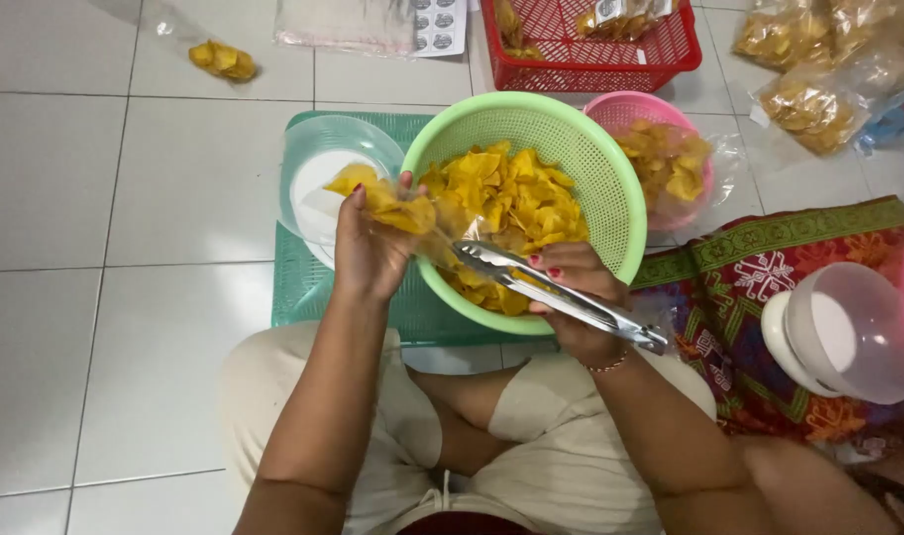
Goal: Using tongs to fill small plastic bags with chips from a large bowl.
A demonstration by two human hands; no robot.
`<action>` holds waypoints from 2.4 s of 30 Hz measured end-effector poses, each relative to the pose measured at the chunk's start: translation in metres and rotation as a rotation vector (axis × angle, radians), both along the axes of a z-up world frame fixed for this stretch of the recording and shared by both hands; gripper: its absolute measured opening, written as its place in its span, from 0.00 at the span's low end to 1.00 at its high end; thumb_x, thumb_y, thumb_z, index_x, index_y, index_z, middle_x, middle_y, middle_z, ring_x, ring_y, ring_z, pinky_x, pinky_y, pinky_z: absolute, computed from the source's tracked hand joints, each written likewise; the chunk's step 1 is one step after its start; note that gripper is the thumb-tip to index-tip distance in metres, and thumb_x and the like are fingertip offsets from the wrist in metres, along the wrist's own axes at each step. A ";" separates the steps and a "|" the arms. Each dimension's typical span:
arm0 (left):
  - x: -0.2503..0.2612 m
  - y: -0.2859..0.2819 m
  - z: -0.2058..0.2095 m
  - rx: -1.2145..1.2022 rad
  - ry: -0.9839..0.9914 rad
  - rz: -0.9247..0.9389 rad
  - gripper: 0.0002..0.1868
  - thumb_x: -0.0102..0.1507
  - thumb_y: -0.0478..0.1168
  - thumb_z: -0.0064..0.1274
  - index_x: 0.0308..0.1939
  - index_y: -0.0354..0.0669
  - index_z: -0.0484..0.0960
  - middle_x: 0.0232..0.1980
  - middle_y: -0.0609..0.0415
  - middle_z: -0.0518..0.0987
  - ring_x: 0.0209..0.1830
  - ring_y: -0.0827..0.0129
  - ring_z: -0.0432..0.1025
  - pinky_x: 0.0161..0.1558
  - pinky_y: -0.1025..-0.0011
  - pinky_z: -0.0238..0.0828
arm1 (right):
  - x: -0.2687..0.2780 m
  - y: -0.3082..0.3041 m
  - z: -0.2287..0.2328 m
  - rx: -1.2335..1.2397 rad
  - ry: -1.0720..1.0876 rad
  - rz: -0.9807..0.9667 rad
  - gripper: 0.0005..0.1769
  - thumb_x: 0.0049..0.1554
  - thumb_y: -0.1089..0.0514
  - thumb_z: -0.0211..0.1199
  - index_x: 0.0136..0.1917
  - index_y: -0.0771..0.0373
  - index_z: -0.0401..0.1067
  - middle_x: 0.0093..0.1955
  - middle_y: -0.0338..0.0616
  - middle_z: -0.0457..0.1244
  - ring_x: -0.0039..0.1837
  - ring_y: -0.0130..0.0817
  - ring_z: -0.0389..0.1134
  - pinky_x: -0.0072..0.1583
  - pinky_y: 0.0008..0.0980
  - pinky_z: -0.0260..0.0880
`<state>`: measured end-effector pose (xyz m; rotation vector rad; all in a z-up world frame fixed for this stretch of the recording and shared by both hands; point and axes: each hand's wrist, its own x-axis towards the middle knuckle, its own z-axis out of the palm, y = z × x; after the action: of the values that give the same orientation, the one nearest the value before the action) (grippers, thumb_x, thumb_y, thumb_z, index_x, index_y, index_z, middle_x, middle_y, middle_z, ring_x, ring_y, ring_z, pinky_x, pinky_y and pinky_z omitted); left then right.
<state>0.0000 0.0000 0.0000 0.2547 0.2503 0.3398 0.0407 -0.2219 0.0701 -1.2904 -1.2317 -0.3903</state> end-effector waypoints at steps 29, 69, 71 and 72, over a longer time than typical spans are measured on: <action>-0.063 0.090 -0.003 0.767 0.603 0.815 0.22 0.66 0.38 0.39 0.65 0.48 0.60 0.71 0.37 0.43 0.72 0.43 0.39 0.64 0.38 0.36 | -0.009 0.021 -0.013 -0.171 -0.220 -0.111 0.28 0.45 0.51 0.69 0.49 0.72 0.63 0.48 0.59 0.63 0.50 0.54 0.65 0.57 0.46 0.61; -0.112 -0.075 -0.024 0.719 0.339 0.327 0.50 0.59 0.58 0.45 0.67 0.43 0.26 0.71 0.37 0.30 0.68 0.33 0.32 0.58 0.31 0.34 | 0.056 0.036 -0.011 -0.594 0.118 -0.216 0.17 0.53 0.60 0.62 0.54 0.70 0.65 0.51 0.55 0.63 0.58 0.51 0.62 0.60 0.45 0.59; -0.109 -0.081 -0.044 0.739 0.338 0.215 0.43 0.60 0.56 0.42 0.67 0.41 0.35 0.70 0.37 0.35 0.68 0.35 0.37 0.57 0.34 0.41 | 0.053 0.032 -0.010 -0.579 0.120 -0.228 0.16 0.52 0.62 0.62 0.52 0.71 0.65 0.49 0.56 0.63 0.56 0.53 0.63 0.59 0.47 0.60; -0.107 -0.084 -0.054 0.759 0.332 0.106 0.37 0.62 0.53 0.40 0.67 0.40 0.44 0.70 0.37 0.40 0.68 0.38 0.42 0.56 0.37 0.48 | 0.051 0.030 -0.008 -0.561 0.117 -0.240 0.15 0.52 0.64 0.63 0.50 0.72 0.65 0.47 0.57 0.63 0.54 0.54 0.64 0.58 0.48 0.60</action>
<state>-0.1067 -0.0839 -0.0537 1.0539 0.4575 0.4891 0.0919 -0.1916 0.0619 -1.9234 -1.1272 -0.1333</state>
